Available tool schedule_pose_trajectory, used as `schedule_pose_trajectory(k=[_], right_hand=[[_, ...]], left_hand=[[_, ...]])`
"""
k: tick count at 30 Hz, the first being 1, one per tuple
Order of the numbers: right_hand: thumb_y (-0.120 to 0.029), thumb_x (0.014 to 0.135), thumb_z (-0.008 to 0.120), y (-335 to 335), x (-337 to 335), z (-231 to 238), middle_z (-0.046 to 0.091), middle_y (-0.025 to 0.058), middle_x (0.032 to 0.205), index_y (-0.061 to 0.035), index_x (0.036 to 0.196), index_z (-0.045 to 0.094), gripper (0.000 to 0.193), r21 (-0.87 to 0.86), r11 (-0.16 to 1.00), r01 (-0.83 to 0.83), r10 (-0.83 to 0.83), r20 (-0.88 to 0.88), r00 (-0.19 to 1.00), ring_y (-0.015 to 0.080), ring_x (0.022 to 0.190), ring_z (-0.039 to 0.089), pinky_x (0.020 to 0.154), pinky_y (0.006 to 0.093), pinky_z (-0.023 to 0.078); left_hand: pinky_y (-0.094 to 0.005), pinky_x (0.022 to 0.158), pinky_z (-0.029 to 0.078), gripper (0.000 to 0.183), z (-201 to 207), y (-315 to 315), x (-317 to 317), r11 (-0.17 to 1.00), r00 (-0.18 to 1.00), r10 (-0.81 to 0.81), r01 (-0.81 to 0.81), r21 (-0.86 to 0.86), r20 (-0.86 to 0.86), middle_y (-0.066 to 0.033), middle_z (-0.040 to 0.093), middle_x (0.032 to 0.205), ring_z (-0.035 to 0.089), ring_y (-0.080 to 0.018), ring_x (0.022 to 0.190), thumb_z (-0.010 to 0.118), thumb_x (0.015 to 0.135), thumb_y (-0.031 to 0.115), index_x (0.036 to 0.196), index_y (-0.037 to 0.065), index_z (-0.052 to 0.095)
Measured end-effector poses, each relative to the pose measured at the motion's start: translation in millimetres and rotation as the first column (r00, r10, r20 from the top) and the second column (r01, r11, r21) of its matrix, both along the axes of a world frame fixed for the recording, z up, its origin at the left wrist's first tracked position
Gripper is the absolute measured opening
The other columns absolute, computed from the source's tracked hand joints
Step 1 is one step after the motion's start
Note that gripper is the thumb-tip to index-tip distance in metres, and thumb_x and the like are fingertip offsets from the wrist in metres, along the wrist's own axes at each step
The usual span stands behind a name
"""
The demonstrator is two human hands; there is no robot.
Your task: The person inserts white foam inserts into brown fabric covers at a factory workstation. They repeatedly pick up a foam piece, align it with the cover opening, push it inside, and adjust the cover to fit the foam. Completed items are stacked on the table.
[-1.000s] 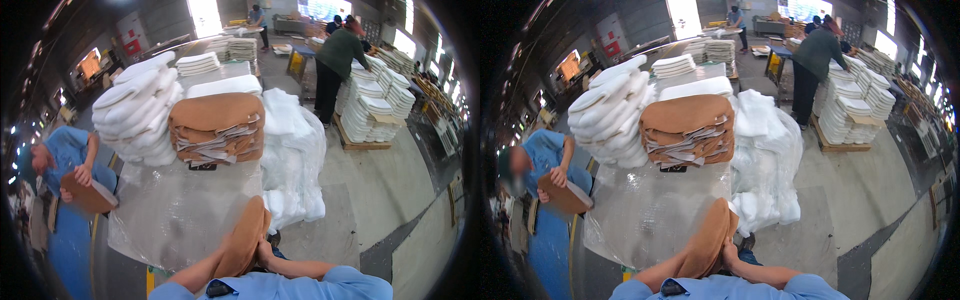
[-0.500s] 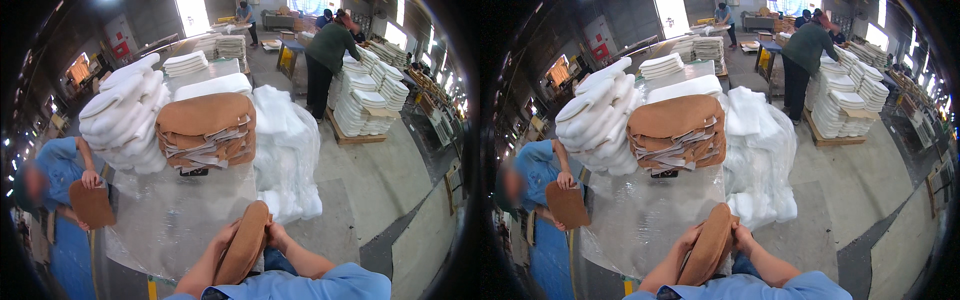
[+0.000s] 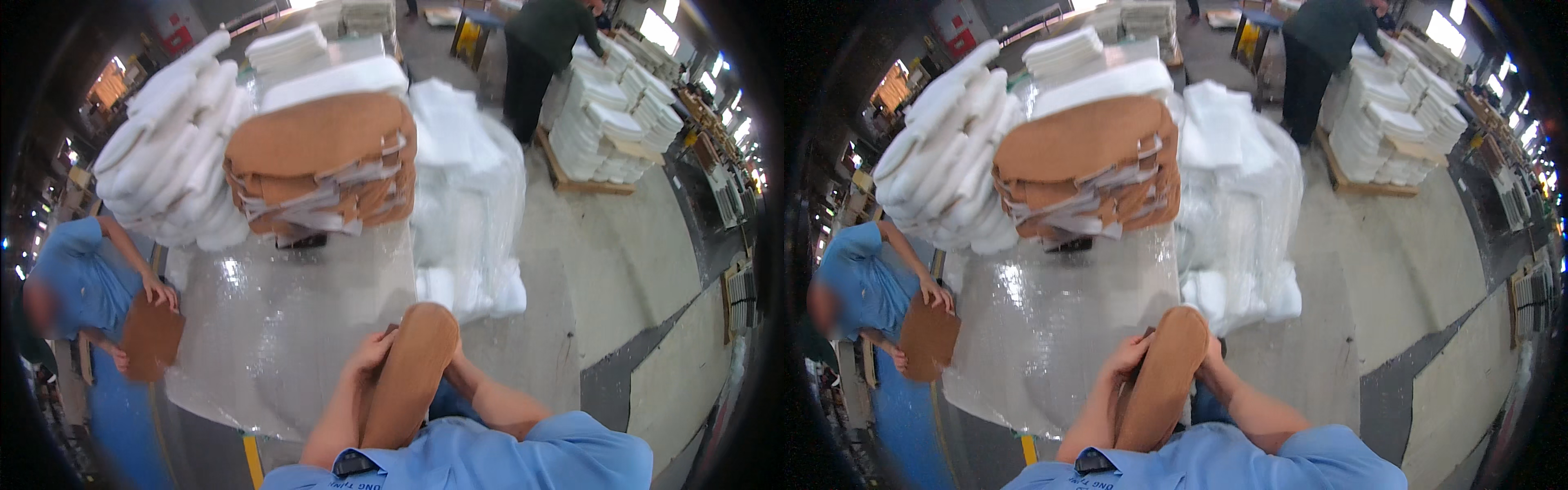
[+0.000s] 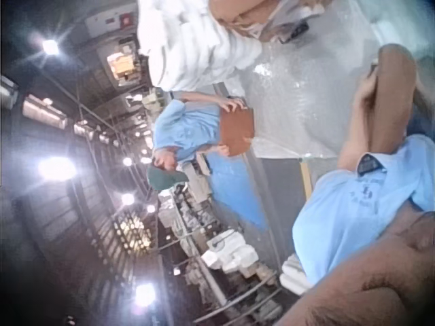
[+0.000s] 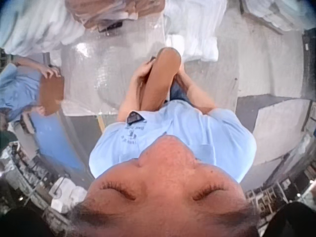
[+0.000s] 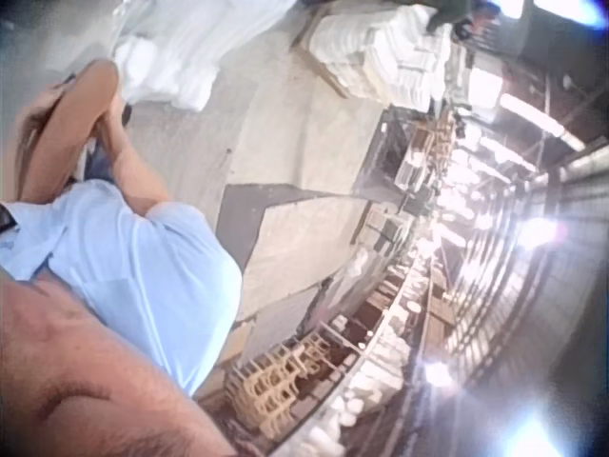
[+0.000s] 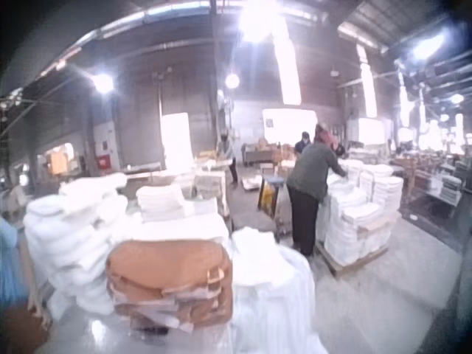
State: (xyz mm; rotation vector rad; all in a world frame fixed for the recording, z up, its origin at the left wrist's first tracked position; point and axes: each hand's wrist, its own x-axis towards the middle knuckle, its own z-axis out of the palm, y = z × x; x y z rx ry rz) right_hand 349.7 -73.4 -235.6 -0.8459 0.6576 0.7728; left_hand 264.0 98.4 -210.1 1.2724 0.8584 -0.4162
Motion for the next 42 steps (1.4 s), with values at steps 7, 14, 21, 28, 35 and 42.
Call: schedule_pose_trajectory(k=[7, 14, 21, 28, 35, 42], right_hand=[[-0.055, 0.114, 0.043, -9.8, -12.3, -27.7, 0.073, 0.0123, 0.125, -0.0025, 0.135, 0.067, 0.061, 0.196, 0.969, -0.148, 0.162, -0.06, 0.985, 0.028, 0.111, 0.072, 0.095, 0.0439, 0.06], [-0.054, 0.114, 0.043, -56.1, -51.7, -40.7, 0.074, 0.0135, 0.122, -0.0027, 0.133, 0.067, 0.06, 0.027, 0.994, -0.106, 0.109, -0.149, 0.983, 0.029, 0.109, 0.072, 0.093, 0.0446, 0.059], [-0.054, 0.114, 0.042, -66.0, -57.3, -42.0, 0.074, 0.0147, 0.12, -0.0029, 0.132, 0.068, 0.059, -0.043, 0.994, -0.097, 0.087, -0.197, 0.976, 0.03, 0.106, 0.073, 0.092, 0.0452, 0.059], [-0.053, 0.114, 0.042, -67.1, -60.5, -43.1, 0.074, 0.0159, 0.117, -0.0031, 0.13, 0.068, 0.059, -0.072, 0.994, -0.079, 0.062, -0.206, 0.976, 0.031, 0.104, 0.073, 0.09, 0.0459, 0.059], [-0.053, 0.114, 0.042, -68.6, -58.7, -48.7, 0.074, 0.0171, 0.114, -0.0033, 0.128, 0.068, 0.058, -0.085, 0.992, -0.092, 0.076, -0.176, 0.981, 0.0319, 0.102, 0.074, 0.089, 0.0466, 0.059], [-0.052, 0.114, 0.041, -52.9, -33.0, -54.8, 0.074, 0.0183, 0.112, -0.0035, 0.126, 0.069, 0.057, -0.051, 0.997, -0.064, 0.059, -0.089, 0.994, 0.0329, 0.1, 0.074, 0.088, 0.0473, 0.058]], left_hand=[[-0.0305, 0.078, 0.053, 0.039, -15.2, -20.8, -12.7, 0.976, 0.979, 0.191, -0.197, 0.091, 0.072, -0.0002, 0.073, 0.099, 0.063, -0.0089, 0.086, 0.055, 0.115, 0.036, 0.111, 0.002, 0.075], [-0.037, 0.075, 0.048, 0.037, -28.4, -37.5, 5.4, 0.898, 0.962, 0.158, -0.234, 0.372, 0.224, -0.0129, 0.06, 0.077, 0.053, -0.0165, 0.076, 0.054, 0.113, 0.028, 0.096, -0.004, 0.063], [-0.0339, 0.072, 0.046, 0.035, -21.3, -40.6, 34.6, 0.9, 0.944, 0.254, -0.31, 0.307, 0.209, -0.0108, 0.055, 0.075, 0.048, -0.0156, 0.074, 0.055, 0.113, 0.025, 0.093, -0.003, 0.06], [-0.0393, 0.071, 0.048, 0.036, -22.8, -35.9, 51.3, 0.896, 0.963, 0.199, -0.253, 0.366, 0.18, -0.0171, 0.061, 0.078, 0.055, -0.0257, 0.071, 0.057, 0.112, 0.027, 0.092, -0.003, 0.062], [-0.0474, 0.075, 0.05, 0.041, -25.1, -41.3, 76.1, 0.872, 1.0, -0.016, 0.02, 0.489, -0.014, -0.026, 0.067, 0.089, 0.064, -0.045, 0.083, 0.056, 0.109, 0.039, 0.094, 0.003, 0.067], [-0.0351, 0.086, 0.053, 0.036, -8.1, -2.9, 54.6, 0.934, 0.99, 0.136, -0.116, -0.339, 0.037, -0.008, 0.077, 0.101, 0.07, -0.0179, 0.094, 0.054, 0.114, 0.029, 0.116, 0.0, 0.075]])
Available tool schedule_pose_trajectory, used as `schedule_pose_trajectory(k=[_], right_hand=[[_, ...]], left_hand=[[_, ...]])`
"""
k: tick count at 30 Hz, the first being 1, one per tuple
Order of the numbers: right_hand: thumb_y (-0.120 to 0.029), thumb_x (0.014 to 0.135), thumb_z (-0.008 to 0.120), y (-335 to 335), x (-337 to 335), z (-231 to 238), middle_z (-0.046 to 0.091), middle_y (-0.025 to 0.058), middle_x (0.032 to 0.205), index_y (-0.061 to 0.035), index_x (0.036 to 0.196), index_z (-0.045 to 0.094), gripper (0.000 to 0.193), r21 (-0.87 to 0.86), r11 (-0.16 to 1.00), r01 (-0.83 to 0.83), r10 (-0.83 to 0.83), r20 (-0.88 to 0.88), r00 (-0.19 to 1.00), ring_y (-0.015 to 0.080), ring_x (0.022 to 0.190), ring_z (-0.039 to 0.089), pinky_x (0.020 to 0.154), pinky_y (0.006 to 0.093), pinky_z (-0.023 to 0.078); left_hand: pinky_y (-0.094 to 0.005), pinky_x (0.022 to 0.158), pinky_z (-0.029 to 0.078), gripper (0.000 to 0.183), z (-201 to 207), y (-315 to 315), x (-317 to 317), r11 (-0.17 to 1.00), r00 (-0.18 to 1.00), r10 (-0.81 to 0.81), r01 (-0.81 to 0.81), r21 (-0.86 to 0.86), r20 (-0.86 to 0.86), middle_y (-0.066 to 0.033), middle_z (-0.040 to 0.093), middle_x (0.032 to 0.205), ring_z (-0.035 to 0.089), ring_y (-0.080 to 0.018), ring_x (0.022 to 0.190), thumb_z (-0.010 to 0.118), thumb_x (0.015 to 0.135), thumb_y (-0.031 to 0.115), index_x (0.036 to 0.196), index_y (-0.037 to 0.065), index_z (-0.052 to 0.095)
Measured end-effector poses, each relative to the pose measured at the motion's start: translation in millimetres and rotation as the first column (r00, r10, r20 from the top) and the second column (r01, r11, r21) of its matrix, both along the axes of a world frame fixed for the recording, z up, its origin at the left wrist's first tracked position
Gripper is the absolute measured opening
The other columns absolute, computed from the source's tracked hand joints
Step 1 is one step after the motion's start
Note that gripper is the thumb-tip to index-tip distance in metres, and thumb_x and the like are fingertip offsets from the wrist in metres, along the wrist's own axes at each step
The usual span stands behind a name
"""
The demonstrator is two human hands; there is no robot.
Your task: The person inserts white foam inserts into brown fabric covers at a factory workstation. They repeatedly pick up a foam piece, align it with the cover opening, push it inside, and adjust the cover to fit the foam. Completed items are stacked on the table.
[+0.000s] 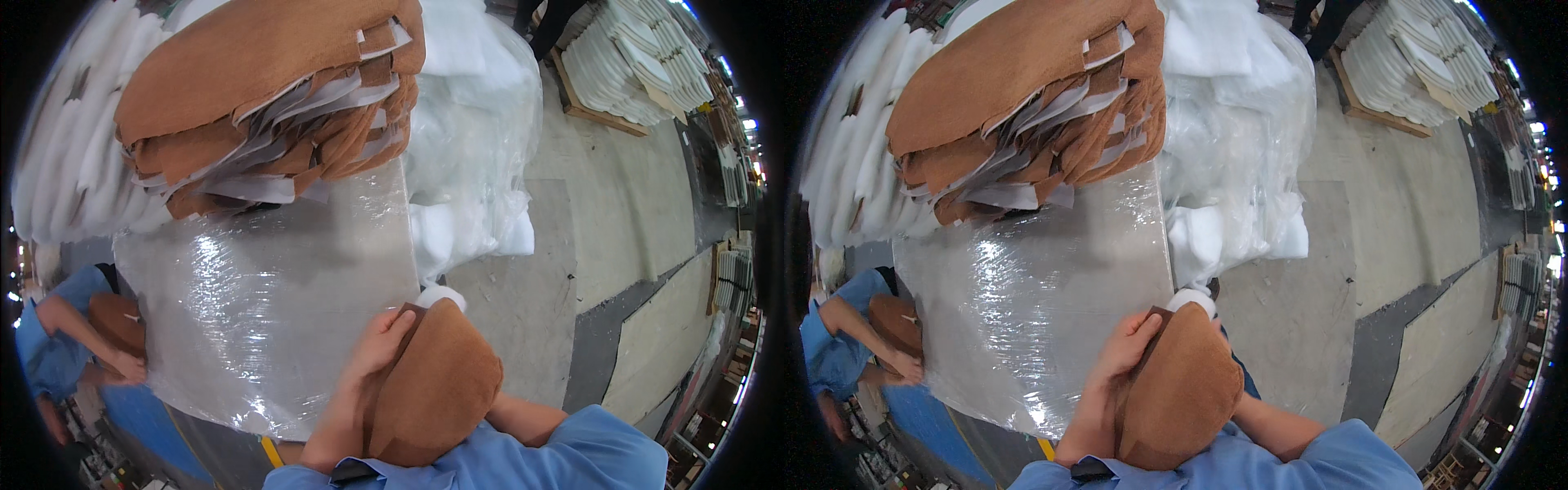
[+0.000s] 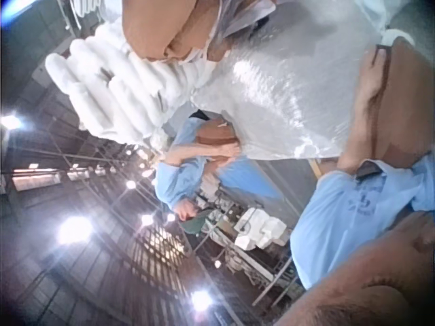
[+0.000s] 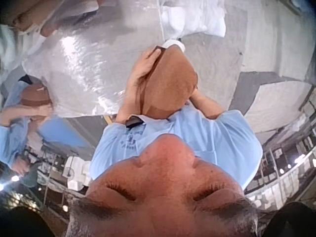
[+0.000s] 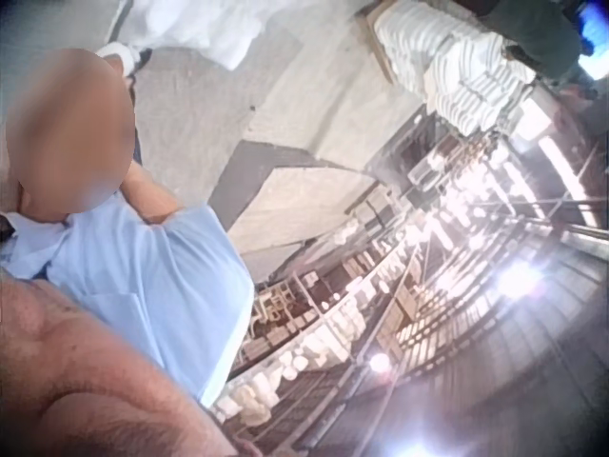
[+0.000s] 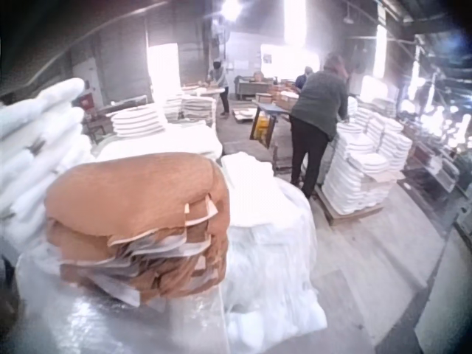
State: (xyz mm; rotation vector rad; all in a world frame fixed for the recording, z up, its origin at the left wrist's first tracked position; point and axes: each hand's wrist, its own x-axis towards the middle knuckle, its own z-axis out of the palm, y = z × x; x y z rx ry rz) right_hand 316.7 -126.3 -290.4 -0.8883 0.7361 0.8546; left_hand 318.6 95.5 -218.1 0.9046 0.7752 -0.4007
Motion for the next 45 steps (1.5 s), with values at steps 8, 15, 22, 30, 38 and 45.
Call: schedule_pose_trajectory(k=[8, 15, 22, 30, 38, 45], right_hand=[[-0.052, 0.114, 0.041, 19.0, 29.0, -5.7, 0.075, 0.0196, 0.109, -0.0037, 0.124, 0.069, 0.057, 0.012, 1.0, -0.014, 0.014, 0.025, 1.0, 0.0341, 0.097, 0.074, 0.086, 0.048, 0.058], [-0.051, 0.114, 0.04, 18.8, 9.5, -11.0, 0.075, 0.0208, 0.107, -0.0039, 0.122, 0.07, 0.056, -0.038, 0.999, -0.029, 0.027, -0.04, 0.999, 0.0351, 0.095, 0.075, 0.085, 0.0487, 0.058], [-0.051, 0.114, 0.04, 16.9, -2.5, -1.6, 0.075, 0.022, 0.104, -0.0041, 0.12, 0.07, 0.056, -0.077, 0.996, -0.035, 0.033, -0.024, 0.999, 0.0361, 0.093, 0.075, 0.083, 0.0494, 0.057], [-0.05, 0.114, 0.039, 35.5, -31.8, -8.5, 0.075, 0.0234, 0.101, -0.0043, 0.118, 0.07, 0.055, -0.301, 0.946, -0.118, 0.211, 0.299, 0.931, 0.0372, 0.09, 0.075, 0.082, 0.0502, 0.057], [-0.022, 0.1, 0.064, 42.3, 130.6, 55.2, 0.07, 0.0225, 0.095, -0.0032, 0.102, 0.066, 0.019, -0.734, 0.674, 0.079, 0.704, 0.671, 0.233, 0.0383, 0.09, 0.07, 0.077, 0.05, 0.054], [-0.022, 0.099, 0.065, 147.7, 232.4, 252.2, 0.071, 0.0183, 0.098, -0.0027, 0.104, 0.069, 0.02, -0.633, 0.774, -0.015, 0.585, 0.724, -0.365, 0.0316, 0.087, 0.068, 0.077, 0.0439, 0.054]], left_hand=[[-0.0362, 0.08, 0.052, 0.035, -13.0, -21.9, -1.3, 0.858, 0.999, -0.048, 0.031, 0.513, 0.019, -0.0153, 0.073, 0.089, 0.068, -0.0219, 0.083, 0.057, 0.112, 0.029, 0.11, -0.002, 0.072], [-0.0448, 0.067, 0.048, 0.037, -3.6, -32.3, 23.7, 0.672, 0.998, -0.053, 0.019, 0.741, 0.023, -0.0252, 0.061, 0.078, 0.06, -0.0382, 0.068, 0.058, 0.11, 0.03, 0.092, -0.002, 0.062], [-0.0459, 0.064, 0.045, 0.041, -18.0, -37.8, 41.2, 0.67, 0.997, -0.083, 0.05, 0.741, 0.007, -0.0246, 0.059, 0.075, 0.055, -0.0406, 0.066, 0.06, 0.11, 0.033, 0.085, 0.0, 0.058], [-0.0374, 0.076, 0.051, 0.038, -14.2, -38.6, 5.3, 0.762, 0.986, -0.075, -0.04, 0.647, 0.15, -0.0118, 0.071, 0.084, 0.062, -0.019, 0.078, 0.056, 0.112, 0.03, 0.096, -0.002, 0.07], [-0.0351, 0.083, 0.055, 0.03, -36.8, -28.2, -22.6, 0.968, 0.951, 0.091, -0.155, 0.198, 0.296, -0.0058, 0.075, 0.102, 0.068, -0.0174, 0.089, 0.056, 0.113, 0.026, 0.11, 0.001, 0.073], [-0.0388, 0.081, 0.055, 0.031, -23.7, -80.4, -16.3, 0.961, 0.983, -0.027, -0.025, 0.276, 0.181, -0.0111, 0.076, 0.098, 0.071, -0.0227, 0.089, 0.056, 0.113, 0.028, 0.108, 0.003, 0.074]])
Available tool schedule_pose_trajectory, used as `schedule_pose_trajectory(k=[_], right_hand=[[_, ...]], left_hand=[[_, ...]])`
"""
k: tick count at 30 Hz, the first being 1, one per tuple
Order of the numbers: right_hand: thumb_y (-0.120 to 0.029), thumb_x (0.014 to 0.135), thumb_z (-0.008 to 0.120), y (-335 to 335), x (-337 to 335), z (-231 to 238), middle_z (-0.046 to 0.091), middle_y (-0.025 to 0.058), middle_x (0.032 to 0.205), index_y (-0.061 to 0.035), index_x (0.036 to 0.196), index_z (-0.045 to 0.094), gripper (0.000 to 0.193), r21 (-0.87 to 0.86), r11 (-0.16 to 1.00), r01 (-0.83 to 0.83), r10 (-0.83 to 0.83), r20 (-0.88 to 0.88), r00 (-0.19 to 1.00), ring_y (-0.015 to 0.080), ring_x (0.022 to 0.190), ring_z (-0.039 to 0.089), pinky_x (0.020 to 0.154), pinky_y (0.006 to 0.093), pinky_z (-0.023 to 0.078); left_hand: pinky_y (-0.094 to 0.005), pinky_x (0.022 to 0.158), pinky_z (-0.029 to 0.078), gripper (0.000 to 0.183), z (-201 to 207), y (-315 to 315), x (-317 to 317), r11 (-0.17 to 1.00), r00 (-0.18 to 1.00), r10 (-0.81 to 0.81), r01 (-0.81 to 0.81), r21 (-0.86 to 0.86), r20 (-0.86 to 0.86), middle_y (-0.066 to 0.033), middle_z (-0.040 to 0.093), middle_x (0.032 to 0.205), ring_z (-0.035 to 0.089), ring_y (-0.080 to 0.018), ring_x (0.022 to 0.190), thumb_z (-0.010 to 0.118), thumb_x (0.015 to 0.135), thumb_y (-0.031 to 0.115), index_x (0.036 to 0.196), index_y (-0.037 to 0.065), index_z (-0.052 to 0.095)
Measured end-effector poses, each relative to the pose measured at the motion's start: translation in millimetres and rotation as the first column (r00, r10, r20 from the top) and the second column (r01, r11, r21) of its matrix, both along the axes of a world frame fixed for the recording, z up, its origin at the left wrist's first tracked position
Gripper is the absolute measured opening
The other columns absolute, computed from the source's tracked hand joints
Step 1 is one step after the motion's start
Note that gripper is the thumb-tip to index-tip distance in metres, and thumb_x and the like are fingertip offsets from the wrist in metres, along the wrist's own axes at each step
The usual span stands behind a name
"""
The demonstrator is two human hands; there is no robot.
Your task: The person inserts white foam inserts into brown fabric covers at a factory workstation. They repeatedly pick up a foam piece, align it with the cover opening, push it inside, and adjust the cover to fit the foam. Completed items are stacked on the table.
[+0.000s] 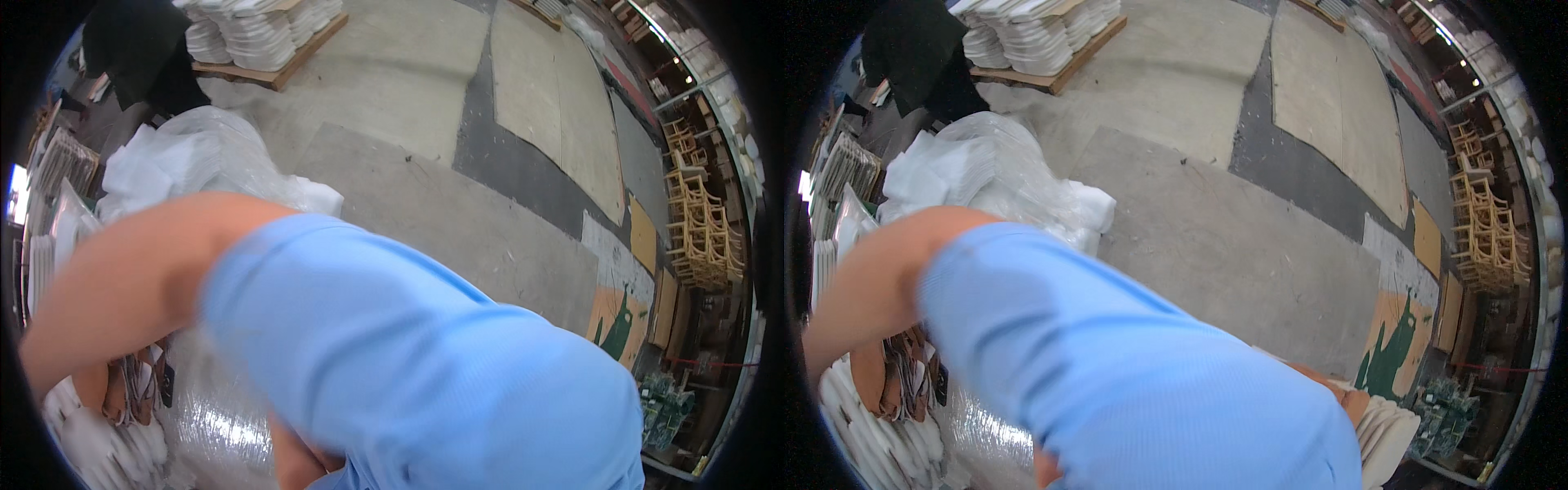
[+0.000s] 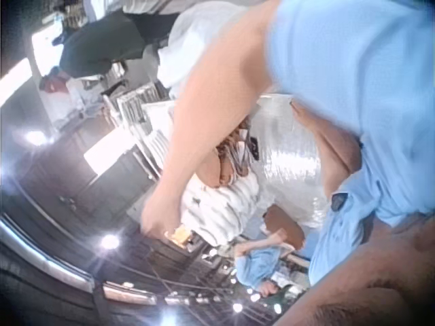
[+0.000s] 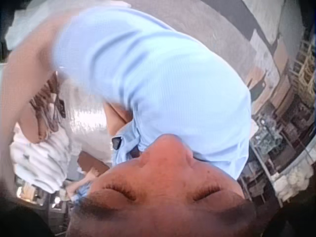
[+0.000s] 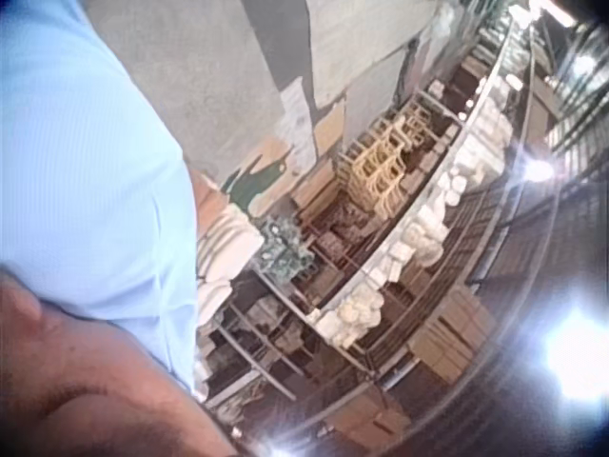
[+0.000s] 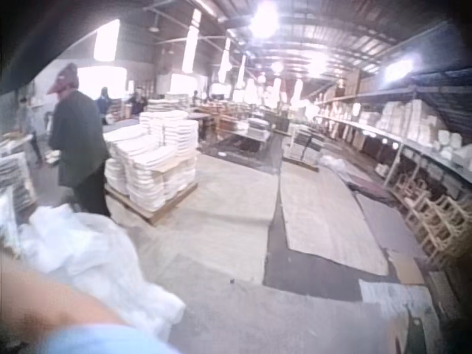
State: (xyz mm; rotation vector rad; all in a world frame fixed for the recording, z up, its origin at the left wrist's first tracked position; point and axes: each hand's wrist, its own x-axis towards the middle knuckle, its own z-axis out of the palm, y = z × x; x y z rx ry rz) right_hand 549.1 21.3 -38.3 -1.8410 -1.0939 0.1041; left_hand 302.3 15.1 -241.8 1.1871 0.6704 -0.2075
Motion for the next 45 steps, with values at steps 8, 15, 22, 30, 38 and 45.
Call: schedule_pose_trajectory(k=[8, 15, 22, 30, 38, 45], right_hand=[[-0.024, 0.101, 0.065, -5.2, 0.4, 30.8, 0.072, 0.015, 0.096, -0.0035, 0.103, 0.07, 0.022, -0.105, 0.979, -0.173, 0.159, -0.131, 0.979, 0.0262, 0.083, 0.068, 0.074, 0.0406, 0.054], [-0.026, 0.103, 0.065, -2.8, 6.7, 42.2, 0.073, 0.012, 0.094, -0.0042, 0.103, 0.072, 0.023, -0.083, 0.943, -0.322, 0.29, -0.268, 0.919, 0.0215, 0.08, 0.067, 0.072, 0.0377, 0.055], [-0.029, 0.105, 0.064, -48.0, 16.8, -4.0, 0.074, 0.0091, 0.092, -0.0049, 0.102, 0.074, 0.026, -0.094, 0.901, -0.423, 0.327, -0.49, 0.808, 0.0168, 0.076, 0.067, 0.069, 0.0348, 0.055], [-0.015, 0.106, 0.065, -159.0, -32.0, -143.7, 0.074, 0.0035, 0.093, -0.0038, 0.113, 0.076, 0.018, -0.205, 0.878, -0.432, 0.027, -0.881, 0.473, 0.0111, 0.08, 0.067, 0.075, 0.0305, 0.055], [-0.01, 0.103, 0.064, -149.5, -42.1, -188.6, 0.076, 0.0065, 0.097, -0.0049, 0.118, 0.076, 0.02, -0.07, 0.838, -0.54, 0.197, -0.885, 0.421, 0.0146, 0.086, 0.07, 0.082, 0.0321, 0.056], [-0.007, 0.104, 0.061, -137.3, -31.4, -188.9, 0.075, 0.0067, 0.099, -0.0059, 0.122, 0.074, 0.022, -0.06, 0.744, -0.666, 0.206, -0.927, 0.314, 0.0146, 0.085, 0.069, 0.081, 0.0334, 0.057]], left_hand=[[-0.0399, 0.081, 0.055, 0.03, 0.2, 6.9, 6.9, 0.819, 0.993, -0.108, 0.059, 0.571, 0.051, -0.0134, 0.076, 0.097, 0.071, -0.0253, 0.089, 0.057, 0.112, 0.027, 0.107, 0.003, 0.074], [-0.041, 0.081, 0.055, 0.029, 7.8, 24.1, 7.8, 0.58, 0.989, -0.138, 0.039, 0.814, 0.051, -0.0155, 0.075, 0.097, 0.072, -0.0277, 0.089, 0.057, 0.111, 0.027, 0.106, 0.004, 0.074], [-0.0435, 0.082, 0.056, 0.025, 23.0, 19.3, -0.5, 0.571, 0.985, -0.155, 0.029, 0.82, 0.073, -0.0202, 0.074, 0.097, 0.072, -0.035, 0.09, 0.061, 0.109, 0.025, 0.105, 0.005, 0.075], [-0.044, 0.074, 0.053, 0.014, 29.0, 16.4, -4.9, 0.434, 0.97, -0.213, -0.012, 0.901, 0.115, -0.017, 0.069, 0.088, 0.067, -0.0374, 0.081, 0.069, 0.103, 0.017, 0.099, 0.004, 0.073], [-0.0412, 0.073, 0.053, 0.008, 61.3, 18.2, 7.4, 0.657, 0.987, -0.156, 0.132, 0.743, -0.038, -0.0162, 0.067, 0.088, 0.067, -0.0334, 0.079, 0.071, 0.099, 0.009, 0.098, 0.002, 0.073], [-0.0376, 0.073, 0.049, 0.008, 82.5, 9.0, 21.5, 0.648, 0.993, -0.077, 0.116, 0.753, -0.086, -0.0138, 0.062, 0.086, 0.061, -0.0297, 0.077, 0.069, 0.1, 0.006, 0.095, 0.0, 0.069]])
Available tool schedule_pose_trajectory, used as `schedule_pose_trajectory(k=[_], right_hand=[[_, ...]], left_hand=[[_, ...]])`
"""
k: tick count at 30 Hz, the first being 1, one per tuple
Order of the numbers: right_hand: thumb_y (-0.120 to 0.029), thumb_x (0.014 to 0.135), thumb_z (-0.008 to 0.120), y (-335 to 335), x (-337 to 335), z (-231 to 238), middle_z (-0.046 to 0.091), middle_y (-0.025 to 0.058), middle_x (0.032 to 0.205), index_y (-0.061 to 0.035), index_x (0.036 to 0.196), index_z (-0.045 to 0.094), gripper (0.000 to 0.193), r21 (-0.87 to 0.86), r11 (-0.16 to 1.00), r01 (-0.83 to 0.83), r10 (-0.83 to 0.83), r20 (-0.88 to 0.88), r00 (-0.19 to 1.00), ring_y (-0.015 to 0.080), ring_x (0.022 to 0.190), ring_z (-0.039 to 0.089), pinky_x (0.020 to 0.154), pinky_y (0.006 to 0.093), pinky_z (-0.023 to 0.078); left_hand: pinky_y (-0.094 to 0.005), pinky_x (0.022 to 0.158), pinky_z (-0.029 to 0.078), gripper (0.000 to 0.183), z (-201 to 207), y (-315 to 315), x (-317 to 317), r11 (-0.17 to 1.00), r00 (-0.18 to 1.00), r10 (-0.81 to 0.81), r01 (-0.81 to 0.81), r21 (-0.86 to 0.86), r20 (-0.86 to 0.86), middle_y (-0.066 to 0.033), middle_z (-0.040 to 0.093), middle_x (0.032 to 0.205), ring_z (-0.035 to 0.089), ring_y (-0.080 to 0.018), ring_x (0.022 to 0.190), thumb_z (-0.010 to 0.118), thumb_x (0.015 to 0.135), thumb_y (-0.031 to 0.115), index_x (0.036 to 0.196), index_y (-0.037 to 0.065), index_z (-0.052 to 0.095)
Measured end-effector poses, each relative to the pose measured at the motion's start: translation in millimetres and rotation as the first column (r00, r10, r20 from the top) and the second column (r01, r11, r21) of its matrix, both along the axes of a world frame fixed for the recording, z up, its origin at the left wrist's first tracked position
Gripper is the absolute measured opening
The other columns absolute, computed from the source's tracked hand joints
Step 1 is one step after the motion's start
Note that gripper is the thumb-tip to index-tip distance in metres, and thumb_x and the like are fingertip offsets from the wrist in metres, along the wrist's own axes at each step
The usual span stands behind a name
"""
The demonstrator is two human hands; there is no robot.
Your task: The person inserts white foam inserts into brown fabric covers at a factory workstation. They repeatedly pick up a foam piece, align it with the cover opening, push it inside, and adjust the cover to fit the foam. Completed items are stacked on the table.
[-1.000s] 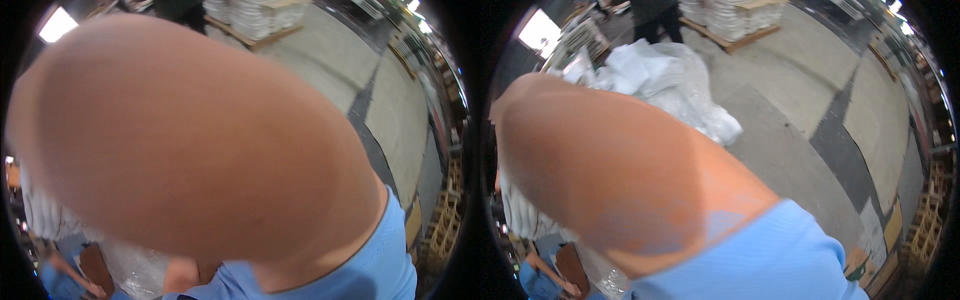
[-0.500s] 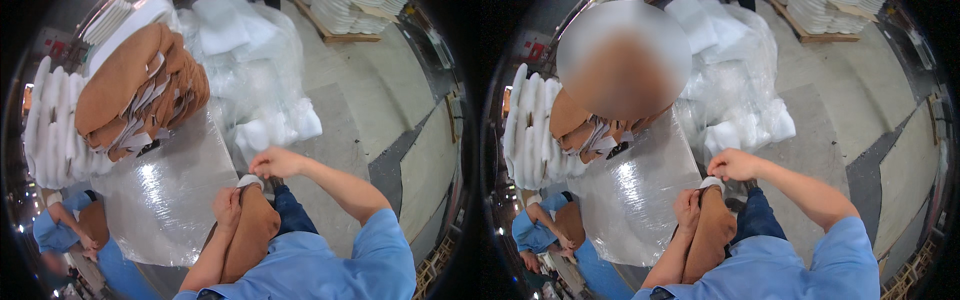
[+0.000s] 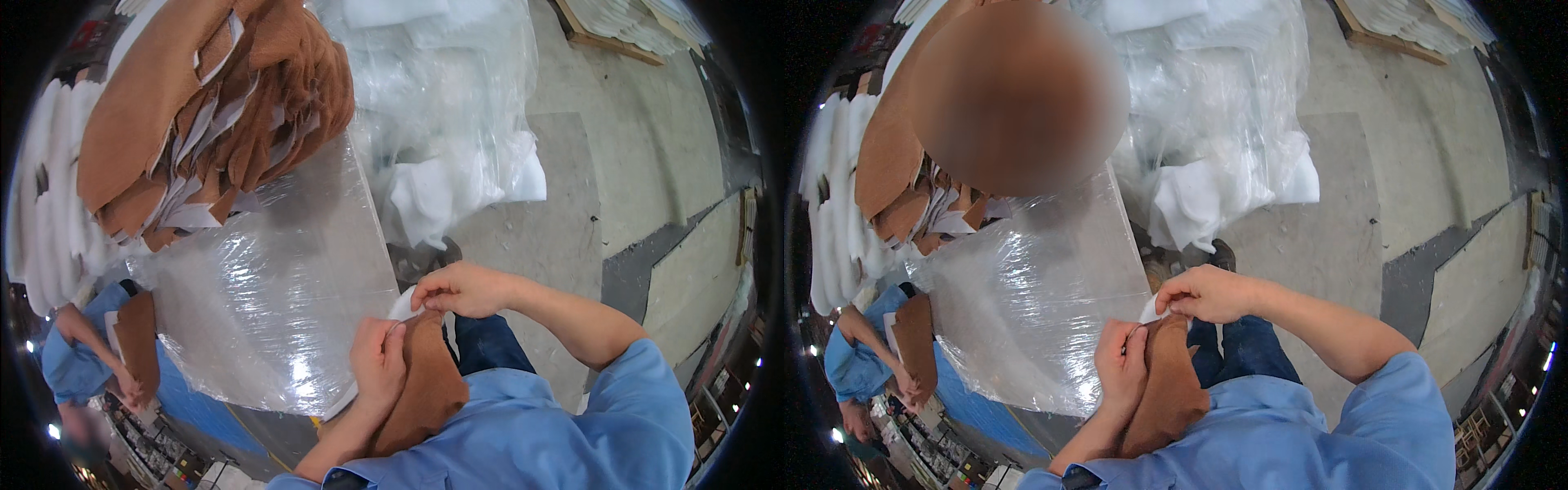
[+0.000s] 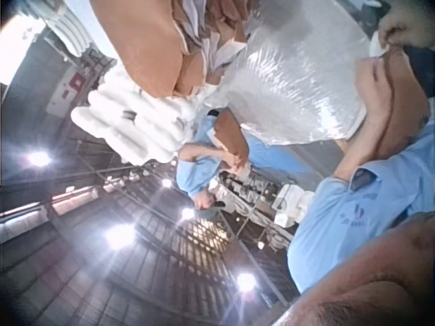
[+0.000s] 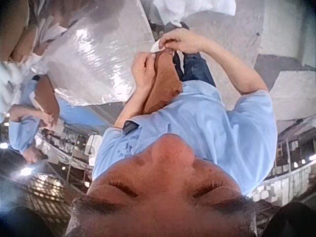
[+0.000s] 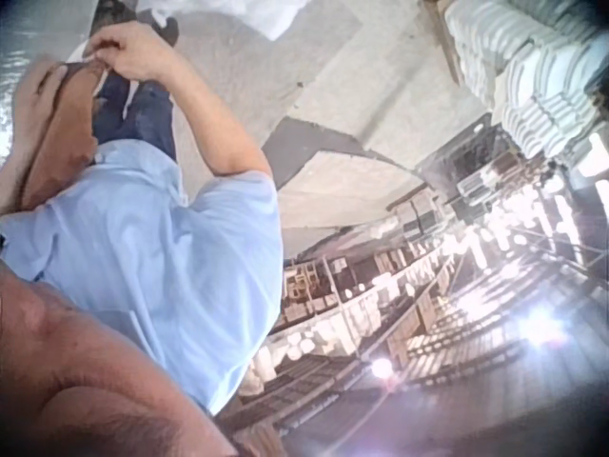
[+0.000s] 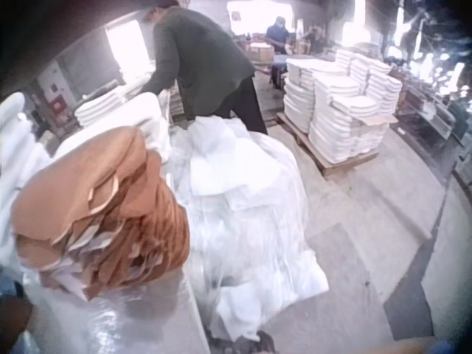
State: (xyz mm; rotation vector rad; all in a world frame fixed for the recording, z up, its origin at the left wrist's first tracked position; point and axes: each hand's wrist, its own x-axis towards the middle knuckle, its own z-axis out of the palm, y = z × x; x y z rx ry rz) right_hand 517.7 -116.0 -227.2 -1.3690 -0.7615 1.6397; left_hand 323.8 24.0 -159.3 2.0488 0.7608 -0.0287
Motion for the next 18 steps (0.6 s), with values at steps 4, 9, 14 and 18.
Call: schedule_pose_trajectory(k=[4, 9, 14, 18], right_hand=[[-0.005, 0.103, 0.061, -5.3, -2.2, -10.7, 0.071, 0.0043, 0.095, -0.0039, 0.117, 0.069, 0.016, -0.037, 0.999, -0.018, 0.014, -0.116, 0.993, 0.0135, 0.083, 0.067, 0.079, 0.0321, 0.055], [-0.003, 0.101, 0.062, -19.6, -12.8, -28.2, 0.063, 0.002, 0.087, -0.0051, 0.113, 0.061, 0.013, -0.042, 0.996, 0.074, -0.083, -0.319, 0.944, 0.0117, 0.08, 0.062, 0.077, 0.0299, 0.053], [-0.006, 0.101, 0.065, -29.4, -10.2, -22.4, 0.063, 0.001, 0.088, -0.0054, 0.111, 0.064, 0.011, -0.032, 0.997, 0.074, -0.081, -0.397, 0.914, 0.0122, 0.086, 0.062, 0.08, 0.0308, 0.052], [-0.011, 0.101, 0.067, -27.3, 7.0, 12.6, 0.065, 0.0025, 0.092, -0.0063, 0.111, 0.068, 0.01, 0.035, 0.996, -0.086, 0.091, -0.182, 0.979, 0.0154, 0.091, 0.063, 0.085, 0.0345, 0.052]], left_hand=[[-0.0412, 0.065, 0.047, 0.008, -0.2, -18.2, -11.6, 0.999, 0.981, -0.032, 0.026, 0.038, 0.192, -0.0154, 0.06, 0.084, 0.058, -0.0338, 0.072, 0.073, 0.096, 0.003, 0.093, 0.001, 0.066], [-0.0409, 0.058, 0.044, 0.016, -4.2, -25.5, -27.4, 0.983, 0.953, -0.121, 0.154, -0.097, 0.278, -0.0147, 0.059, 0.081, 0.055, -0.0326, 0.067, 0.078, 0.091, 0.005, 0.088, 0.0, 0.063], [-0.0395, 0.057, 0.042, 0.018, -4.5, -24.0, -31.2, 0.958, 0.929, -0.152, 0.223, -0.179, 0.338, -0.0128, 0.059, 0.081, 0.053, -0.031, 0.067, 0.081, 0.087, 0.005, 0.085, 0.001, 0.063], [-0.0396, 0.058, 0.043, 0.016, -0.5, -19.7, -25.5, 0.965, 0.93, -0.163, 0.22, -0.143, 0.33, -0.0118, 0.059, 0.082, 0.054, -0.0307, 0.068, 0.08, 0.087, 0.004, 0.084, 0.001, 0.065]])
